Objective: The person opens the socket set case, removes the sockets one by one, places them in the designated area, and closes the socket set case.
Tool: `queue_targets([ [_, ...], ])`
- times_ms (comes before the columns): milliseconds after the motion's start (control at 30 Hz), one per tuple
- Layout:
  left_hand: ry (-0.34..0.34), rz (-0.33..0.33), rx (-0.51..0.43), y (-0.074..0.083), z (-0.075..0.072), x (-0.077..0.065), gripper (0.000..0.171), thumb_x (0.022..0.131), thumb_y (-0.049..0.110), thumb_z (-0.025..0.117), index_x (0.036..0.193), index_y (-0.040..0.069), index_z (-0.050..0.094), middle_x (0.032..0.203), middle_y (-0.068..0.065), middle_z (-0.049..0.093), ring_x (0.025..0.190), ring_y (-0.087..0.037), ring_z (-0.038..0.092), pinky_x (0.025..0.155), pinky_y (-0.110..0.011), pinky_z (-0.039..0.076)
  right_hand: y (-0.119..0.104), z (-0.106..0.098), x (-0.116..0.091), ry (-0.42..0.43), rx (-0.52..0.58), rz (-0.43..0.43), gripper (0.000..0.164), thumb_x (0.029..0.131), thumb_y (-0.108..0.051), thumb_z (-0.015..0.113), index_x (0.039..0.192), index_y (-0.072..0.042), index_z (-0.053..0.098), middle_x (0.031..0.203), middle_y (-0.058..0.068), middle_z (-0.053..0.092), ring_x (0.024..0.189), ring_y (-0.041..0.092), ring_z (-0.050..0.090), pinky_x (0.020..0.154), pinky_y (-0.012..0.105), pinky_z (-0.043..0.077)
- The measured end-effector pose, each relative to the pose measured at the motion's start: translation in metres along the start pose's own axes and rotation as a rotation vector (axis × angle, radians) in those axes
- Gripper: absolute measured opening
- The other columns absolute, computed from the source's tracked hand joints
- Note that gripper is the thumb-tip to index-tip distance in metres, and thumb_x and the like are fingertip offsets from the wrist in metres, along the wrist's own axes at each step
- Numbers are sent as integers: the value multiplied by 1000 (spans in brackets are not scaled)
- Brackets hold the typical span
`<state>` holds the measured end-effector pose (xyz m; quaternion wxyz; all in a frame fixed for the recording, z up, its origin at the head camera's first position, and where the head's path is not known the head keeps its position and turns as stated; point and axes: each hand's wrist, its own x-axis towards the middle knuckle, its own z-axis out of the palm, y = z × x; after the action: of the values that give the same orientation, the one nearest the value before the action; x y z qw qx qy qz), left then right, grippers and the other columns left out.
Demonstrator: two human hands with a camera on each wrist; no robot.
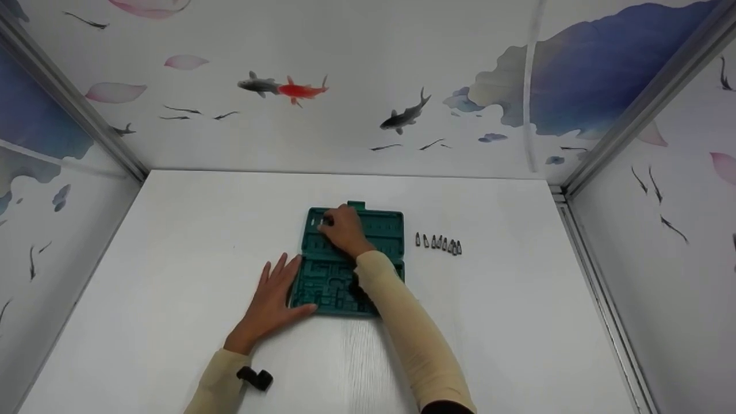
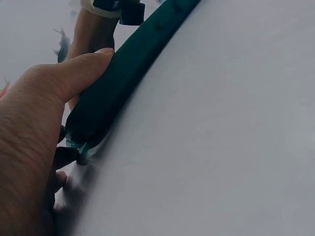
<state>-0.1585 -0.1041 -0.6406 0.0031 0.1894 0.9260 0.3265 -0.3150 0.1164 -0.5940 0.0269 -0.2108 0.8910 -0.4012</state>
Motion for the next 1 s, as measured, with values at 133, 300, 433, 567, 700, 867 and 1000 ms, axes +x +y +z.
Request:
queue_targets([
  [133, -3, -1, 4, 0, -1, 2, 120, 92, 80, 68, 177, 11, 21, 183, -7, 23, 171, -31, 6, 136, -57, -4, -3, -1, 3, -5, -10, 49, 38, 104, -10, 75, 138, 9, 71, 128, 25, 70, 117, 39, 63, 106, 56, 53],
  [300, -7, 1, 6, 0, -2, 3, 120, 92, 81, 67, 178, 12, 19, 183, -7, 22, 172, -31, 5, 136, -56, -5, -7, -1, 6, 6, 29, 158, 37, 104, -7, 76, 138, 5, 72, 131, 23, 70, 122, 37, 64, 108, 54, 54],
  [433, 4, 11, -6, -1, -2, 2, 119, 92, 81, 68, 177, 11, 21, 183, -9, 24, 171, -33, 6, 136, -58, -4, -9, 1, 7, 25, 101, 221, 37, 101, -4, 77, 138, 3, 72, 130, 21, 69, 120, 34, 63, 108, 51, 54],
  [567, 9, 18, -13, 0, -4, 1, 119, 93, 80, 68, 177, 11, 21, 183, -9, 24, 171, -33, 6, 136, -59, -4, -9, 2, 7, 47, 178, 241, 38, 99, 1, 78, 137, 1, 74, 128, 19, 69, 117, 31, 62, 109, 50, 54],
  [700, 6, 16, -10, -1, -3, 0, 119, 93, 79, 68, 177, 11, 20, 183, -8, 24, 171, -32, 6, 136, -58, -5, -7, 2, 6, 64, 234, 221, 35, 99, 6, 75, 133, -1, 76, 126, 17, 70, 116, 30, 62, 108, 48, 54],
  [867, 2, 8, 1, 0, -2, -1, 119, 93, 80, 67, 178, 11, 19, 183, -8, 23, 171, -32, 5, 136, -58, -5, -5, 5, 2, 77, 205, 123, 27, 99, 6, 75, 126, 2, 77, 123, 18, 74, 118, 33, 67, 107, 50, 56],
  [1000, -1, 5, 1, 1, 0, -2, 120, 93, 81, 66, 178, 11, 18, 183, -8, 23, 172, -32, 5, 136, -58, -5, -3, 9, -1, 121, 140, 100, 21, 101, 1, 77, 121, 4, 78, 118, 20, 76, 114, 35, 70, 102, 52, 58],
])
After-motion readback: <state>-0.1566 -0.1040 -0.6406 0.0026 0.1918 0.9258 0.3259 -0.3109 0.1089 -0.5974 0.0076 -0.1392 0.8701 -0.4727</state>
